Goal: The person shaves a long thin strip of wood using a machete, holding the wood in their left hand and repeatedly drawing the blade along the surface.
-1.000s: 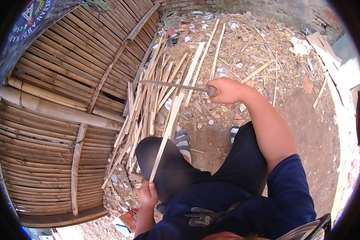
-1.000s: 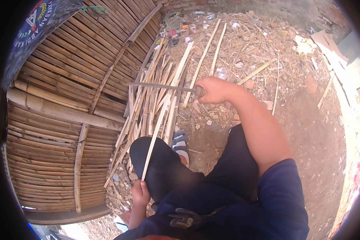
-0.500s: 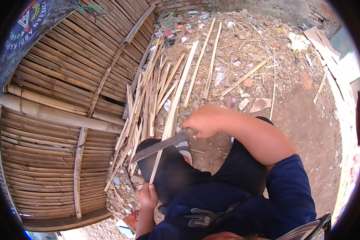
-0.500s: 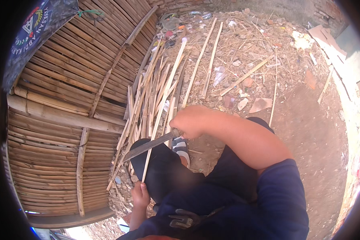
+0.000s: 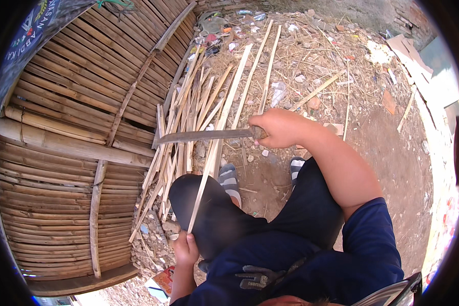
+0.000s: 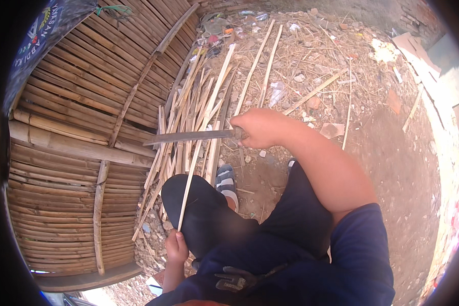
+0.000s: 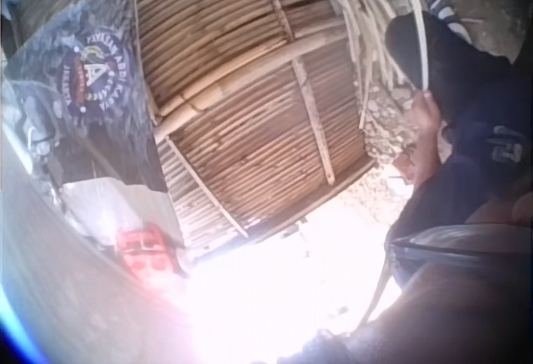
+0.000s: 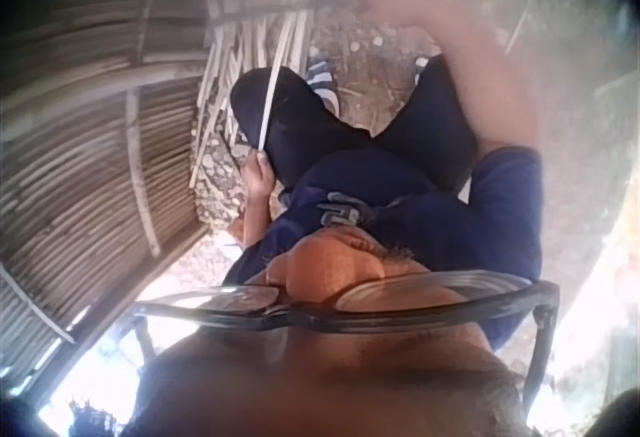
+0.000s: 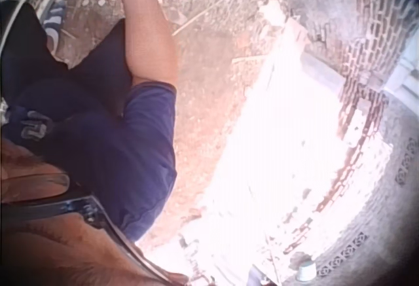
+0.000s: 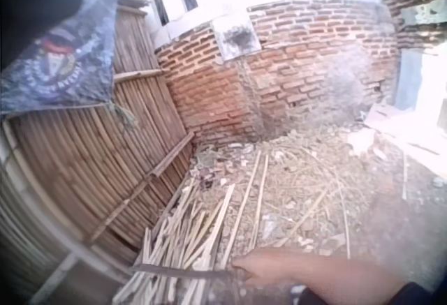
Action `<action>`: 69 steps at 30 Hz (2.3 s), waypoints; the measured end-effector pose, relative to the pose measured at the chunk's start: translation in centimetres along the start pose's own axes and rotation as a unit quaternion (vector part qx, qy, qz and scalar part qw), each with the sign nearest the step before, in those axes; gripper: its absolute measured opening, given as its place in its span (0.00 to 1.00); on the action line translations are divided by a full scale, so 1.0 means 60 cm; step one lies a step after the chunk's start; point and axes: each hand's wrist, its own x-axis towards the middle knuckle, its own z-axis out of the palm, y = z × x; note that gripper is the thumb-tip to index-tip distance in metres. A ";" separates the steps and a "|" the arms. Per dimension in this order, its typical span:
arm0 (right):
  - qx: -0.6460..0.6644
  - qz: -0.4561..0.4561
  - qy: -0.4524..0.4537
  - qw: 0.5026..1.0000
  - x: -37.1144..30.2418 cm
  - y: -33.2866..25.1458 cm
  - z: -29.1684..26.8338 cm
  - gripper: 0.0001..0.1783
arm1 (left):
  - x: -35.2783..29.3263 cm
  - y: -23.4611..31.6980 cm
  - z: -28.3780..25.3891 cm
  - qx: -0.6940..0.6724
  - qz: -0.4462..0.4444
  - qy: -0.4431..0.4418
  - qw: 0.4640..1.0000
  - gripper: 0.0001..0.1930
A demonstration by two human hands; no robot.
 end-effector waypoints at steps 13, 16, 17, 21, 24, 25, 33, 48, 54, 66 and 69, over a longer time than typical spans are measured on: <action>0.025 0.127 0.143 0.981 0.007 0.064 -0.038 0.19 | 0.003 0.004 -0.006 -0.014 -0.029 -0.013 0.999 0.24; 0.032 0.077 0.139 0.987 0.003 0.052 -0.025 0.19 | 0.005 0.005 -0.006 -0.026 -0.022 -0.016 0.999 0.23; 0.042 0.043 0.128 0.990 0.002 0.039 -0.014 0.19 | 0.006 0.008 -0.008 -0.033 -0.024 -0.019 0.999 0.23; -0.044 -0.030 -0.062 0.997 0.001 -0.049 0.019 0.19 | 0.008 0.012 -0.015 -0.042 -0.033 -0.030 0.998 0.23; -0.047 -0.065 -0.098 0.992 0.004 -0.062 0.019 0.19 | 0.004 0.007 -0.017 -0.038 -0.035 -0.031 0.998 0.23; -0.034 -0.069 -0.102 0.992 0.007 -0.060 0.016 0.19 | 0.004 0.007 -0.019 -0.038 -0.033 -0.028 0.998 0.23; 0.059 0.146 0.188 0.970 -0.006 0.102 -0.040 0.23 | 0.014 0.015 -0.024 -0.041 -0.046 -0.045 0.997 0.24; 0.080 0.107 0.012 0.991 0.000 0.032 -0.055 0.26 | 0.009 0.003 -0.023 -0.066 -0.039 -0.041 0.996 0.26; 0.071 0.111 0.130 0.983 -0.012 0.076 -0.039 0.28 | 0.014 0.009 -0.027 -0.066 -0.055 -0.062 0.994 0.29; 0.051 0.024 -0.009 0.998 0.008 0.023 -0.021 0.20 | 0.006 0.006 -0.018 -0.032 -0.029 -0.027 0.999 0.25; 0.067 0.141 0.099 0.983 -0.001 0.084 -0.050 0.24 | 0.006 0.010 -0.015 -0.001 -0.028 -0.026 0.999 0.26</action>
